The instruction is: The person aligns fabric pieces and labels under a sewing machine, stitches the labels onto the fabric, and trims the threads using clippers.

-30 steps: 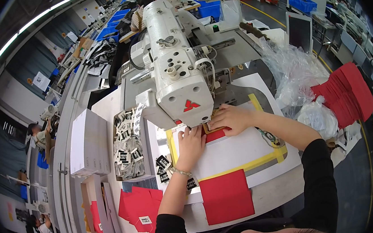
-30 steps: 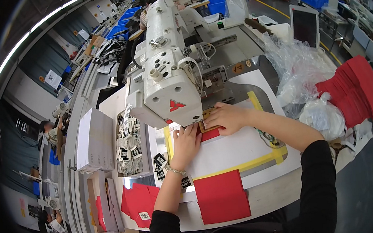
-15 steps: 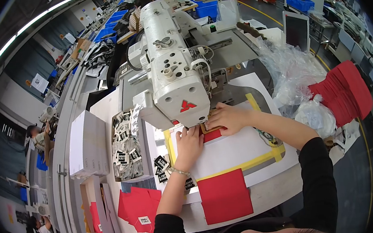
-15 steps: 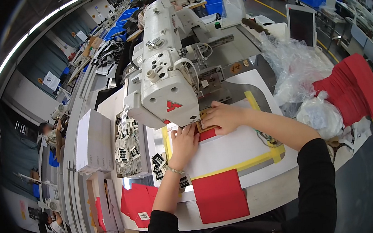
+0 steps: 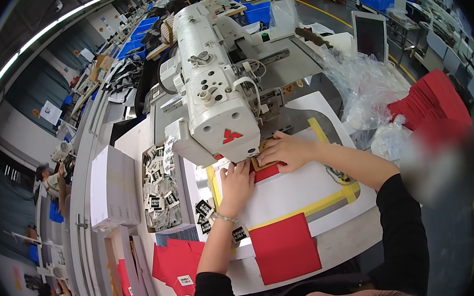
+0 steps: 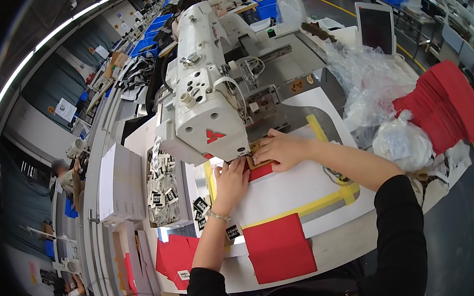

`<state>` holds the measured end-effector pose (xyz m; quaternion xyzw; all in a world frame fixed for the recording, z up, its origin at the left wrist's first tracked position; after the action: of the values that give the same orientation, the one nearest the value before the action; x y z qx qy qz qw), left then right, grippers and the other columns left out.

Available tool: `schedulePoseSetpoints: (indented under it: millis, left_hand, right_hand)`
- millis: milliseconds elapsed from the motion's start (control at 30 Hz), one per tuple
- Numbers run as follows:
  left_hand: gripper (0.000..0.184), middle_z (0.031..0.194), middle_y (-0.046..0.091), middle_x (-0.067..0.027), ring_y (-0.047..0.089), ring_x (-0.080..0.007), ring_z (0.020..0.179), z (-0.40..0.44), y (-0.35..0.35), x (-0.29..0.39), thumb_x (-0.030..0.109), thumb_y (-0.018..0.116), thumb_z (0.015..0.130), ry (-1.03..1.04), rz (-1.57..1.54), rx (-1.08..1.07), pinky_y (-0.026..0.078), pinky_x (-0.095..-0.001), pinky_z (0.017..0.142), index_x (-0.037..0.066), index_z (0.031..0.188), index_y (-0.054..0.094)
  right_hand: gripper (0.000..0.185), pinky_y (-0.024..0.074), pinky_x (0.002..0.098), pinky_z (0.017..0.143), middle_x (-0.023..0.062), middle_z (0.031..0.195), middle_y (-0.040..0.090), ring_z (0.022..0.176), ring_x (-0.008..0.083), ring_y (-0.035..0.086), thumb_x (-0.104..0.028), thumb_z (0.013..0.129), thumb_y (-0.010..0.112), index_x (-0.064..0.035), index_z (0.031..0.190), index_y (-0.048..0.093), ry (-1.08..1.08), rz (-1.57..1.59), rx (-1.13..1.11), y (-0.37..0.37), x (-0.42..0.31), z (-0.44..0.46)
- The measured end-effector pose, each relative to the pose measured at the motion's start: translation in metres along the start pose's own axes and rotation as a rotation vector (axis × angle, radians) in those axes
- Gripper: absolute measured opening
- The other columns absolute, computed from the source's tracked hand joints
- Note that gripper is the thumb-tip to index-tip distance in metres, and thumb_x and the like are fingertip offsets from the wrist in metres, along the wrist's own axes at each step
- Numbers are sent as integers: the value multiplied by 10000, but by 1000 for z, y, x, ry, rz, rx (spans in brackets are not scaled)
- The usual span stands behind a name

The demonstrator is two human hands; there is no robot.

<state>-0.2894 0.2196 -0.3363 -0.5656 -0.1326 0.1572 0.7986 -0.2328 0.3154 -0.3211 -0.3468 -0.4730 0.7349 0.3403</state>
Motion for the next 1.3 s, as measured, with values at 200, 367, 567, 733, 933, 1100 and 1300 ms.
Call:
schedulePoseSetpoints:
  millis: [200, 367, 567, 733, 933, 1100, 1300]
  left_hand:
    - [407, 1223, 615, -72, 571, -276, 1061, 1, 2, 0, 243, 575, 915, -18, -9, -20, 348, -511, 970, 60, 1278, 582]
    - [397, 1222, 611, -73, 538, -263, 1141, 1, 1, -2, 225, 561, 923, -22, 4, -28, 358, -500, 970, 52, 1280, 586]
    - [333, 1168, 657, -85, 549, -293, 1130, 14, 11, -14, 211, 552, 928, -54, 1, -108, 314, -520, 991, 71, 1220, 629]
    - [273, 1136, 658, -78, 537, -249, 1152, 19, 12, -17, 208, 555, 920, 4, 33, -14, 325, -533, 986, 81, 1130, 674]
    - [285, 1143, 655, -82, 534, -255, 1156, 17, 12, -19, 195, 559, 912, -22, 9, -22, 316, -548, 1012, 78, 1146, 671]
    - [298, 1162, 649, -96, 533, -269, 1154, 17, 13, -18, 179, 559, 911, -37, 12, -50, 306, -552, 1012, 80, 1174, 658]
    - [292, 1136, 656, -112, 549, -287, 1111, 16, 13, -21, 165, 561, 911, -19, -42, -12, 303, -527, 986, 81, 1172, 660]
  right_hand:
    - [409, 328, 389, 925, -24, 1269, 640, 1121, 179, 540, -179, 769, 594, -166, 1172, 664, 25, 6, 15, -1, 1, -6]
    - [468, 321, 399, 955, -42, 1333, 614, 1160, 185, 520, -192, 776, 601, -177, 1241, 651, 55, -3, -5, 1, 2, -8]
    - [490, 317, 411, 980, -78, 1368, 593, 1181, 188, 509, -236, 789, 615, -208, 1277, 646, 96, -56, -3, 4, 18, -7]
    - [475, 319, 420, 976, -78, 1360, 599, 1182, 189, 508, -244, 798, 602, -214, 1270, 651, 113, -77, -22, 3, 27, -3]
    - [458, 314, 417, 985, -74, 1355, 604, 1179, 190, 510, -249, 805, 594, -207, 1257, 656, 102, -66, -27, 2, 23, -2]
    - [438, 320, 418, 988, -68, 1352, 602, 1183, 180, 505, -253, 821, 595, -204, 1253, 654, 100, -148, 6, 3, 19, -4]
    - [413, 338, 422, 956, -30, 1286, 623, 1172, 167, 507, -235, 834, 607, -155, 1238, 645, 148, -323, 77, 7, 7, -14]
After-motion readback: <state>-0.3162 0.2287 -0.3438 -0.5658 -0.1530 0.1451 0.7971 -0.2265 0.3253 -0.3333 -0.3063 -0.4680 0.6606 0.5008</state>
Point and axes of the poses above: each hand's wrist, its own z-axis towards the middle knuckle, its own y-axis out of the palm, x = y × z, the point moved 10 cm from there along z, towards the middle knuckle
